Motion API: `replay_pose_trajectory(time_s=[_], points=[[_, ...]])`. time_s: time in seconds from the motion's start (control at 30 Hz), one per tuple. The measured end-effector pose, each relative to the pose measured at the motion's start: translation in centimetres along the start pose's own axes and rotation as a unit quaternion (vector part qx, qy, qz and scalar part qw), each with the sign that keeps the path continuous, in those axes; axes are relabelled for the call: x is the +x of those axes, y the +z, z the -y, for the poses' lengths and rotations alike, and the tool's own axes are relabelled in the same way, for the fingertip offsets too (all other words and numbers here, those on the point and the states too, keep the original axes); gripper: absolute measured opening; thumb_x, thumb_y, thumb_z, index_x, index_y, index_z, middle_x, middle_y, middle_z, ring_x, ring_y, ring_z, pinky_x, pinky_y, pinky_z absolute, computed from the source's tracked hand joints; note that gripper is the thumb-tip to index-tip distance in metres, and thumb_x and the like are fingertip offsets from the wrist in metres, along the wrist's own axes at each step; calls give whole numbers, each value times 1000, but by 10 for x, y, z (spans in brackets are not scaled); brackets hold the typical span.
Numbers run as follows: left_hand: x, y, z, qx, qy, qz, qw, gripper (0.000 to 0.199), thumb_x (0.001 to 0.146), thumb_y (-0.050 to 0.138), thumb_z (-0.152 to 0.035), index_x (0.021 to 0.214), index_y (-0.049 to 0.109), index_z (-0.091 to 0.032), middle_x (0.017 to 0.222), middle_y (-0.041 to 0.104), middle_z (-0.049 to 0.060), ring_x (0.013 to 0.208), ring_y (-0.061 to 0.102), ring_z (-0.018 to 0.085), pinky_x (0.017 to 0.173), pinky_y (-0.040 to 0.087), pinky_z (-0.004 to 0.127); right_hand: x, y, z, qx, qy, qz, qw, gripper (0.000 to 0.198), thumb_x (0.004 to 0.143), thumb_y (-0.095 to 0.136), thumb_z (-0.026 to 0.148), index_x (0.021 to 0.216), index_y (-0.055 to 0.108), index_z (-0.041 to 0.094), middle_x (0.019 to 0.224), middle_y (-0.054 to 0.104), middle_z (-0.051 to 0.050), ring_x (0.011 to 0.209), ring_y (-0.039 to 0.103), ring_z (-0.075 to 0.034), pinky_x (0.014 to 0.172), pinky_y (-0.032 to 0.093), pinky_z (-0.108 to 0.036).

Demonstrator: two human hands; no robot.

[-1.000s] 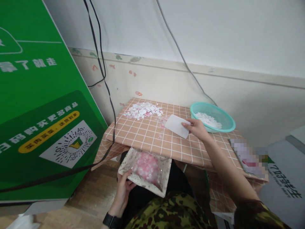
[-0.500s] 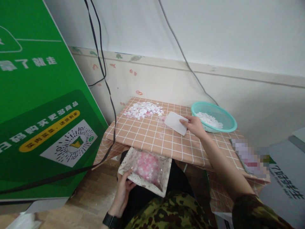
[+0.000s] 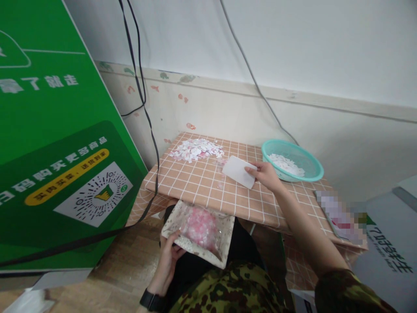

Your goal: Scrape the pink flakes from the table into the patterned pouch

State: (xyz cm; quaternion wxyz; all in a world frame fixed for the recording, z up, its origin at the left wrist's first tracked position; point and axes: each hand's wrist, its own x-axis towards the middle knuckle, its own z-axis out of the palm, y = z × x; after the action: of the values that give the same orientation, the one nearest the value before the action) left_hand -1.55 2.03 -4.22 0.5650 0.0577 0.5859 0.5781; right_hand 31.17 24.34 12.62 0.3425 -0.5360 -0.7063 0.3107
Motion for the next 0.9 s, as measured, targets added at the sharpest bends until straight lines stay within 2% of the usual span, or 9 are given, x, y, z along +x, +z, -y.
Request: replay_pose_trajectory(time_s=[0.1,0.23,0.33,0.43,0.6,0.77,0.9], points=[[-2,0,0,-1,7,9,1000,50,82,70,-32,126,47,-31,116,65,6,78,72,21,70,61,43,-10,3,0,43,16,28,999,52,77,73,60,95,78,11,74,72,-9,60,64,-20,48,49,-28],[-5,0,-1,-2,10,12,1000,49,83,71,-32,126,48,-30,112,66,6,75,72,20,70,61,42,-19,9,0,90,35,15,995,58,76,74,64,100,77,11,77,73,-9,62,65,-20,51,51,-29],[-7,2,-3,-1,13,14,1000,48,83,70,-32,126,48,-29,110,66,5,75,72,19,70,61,41,-20,15,0,94,40,30,994,60,77,73,65,104,76,11,75,72,-8,60,64,-20,50,51,-30],[-9,3,-5,3,10,18,1000,49,83,71,-32,127,48,-30,111,66,5,76,72,19,71,61,41,-20,17,2,82,28,55,995,55,77,74,62,99,77,11,77,73,-8,63,64,-19,50,49,-28],[-8,1,-3,-1,13,23,1000,51,83,70,-34,128,47,-30,114,66,6,77,71,20,73,61,42,-34,14,-1,71,31,-1,997,54,80,72,61,102,78,12,74,71,-7,58,61,-18,47,47,-27],[-6,1,-2,3,4,11,1000,50,82,71,-34,126,46,-30,116,64,5,76,70,18,71,61,42,-59,15,-7,72,50,15,996,54,81,71,63,102,79,14,75,72,-7,57,61,-19,46,48,-28],[-9,2,-3,-3,11,11,1000,49,80,72,-34,123,49,-29,117,64,5,76,70,18,73,61,42,-67,18,-7,66,42,-10,997,54,82,70,63,103,79,14,78,73,-8,64,64,-21,49,49,-29]])
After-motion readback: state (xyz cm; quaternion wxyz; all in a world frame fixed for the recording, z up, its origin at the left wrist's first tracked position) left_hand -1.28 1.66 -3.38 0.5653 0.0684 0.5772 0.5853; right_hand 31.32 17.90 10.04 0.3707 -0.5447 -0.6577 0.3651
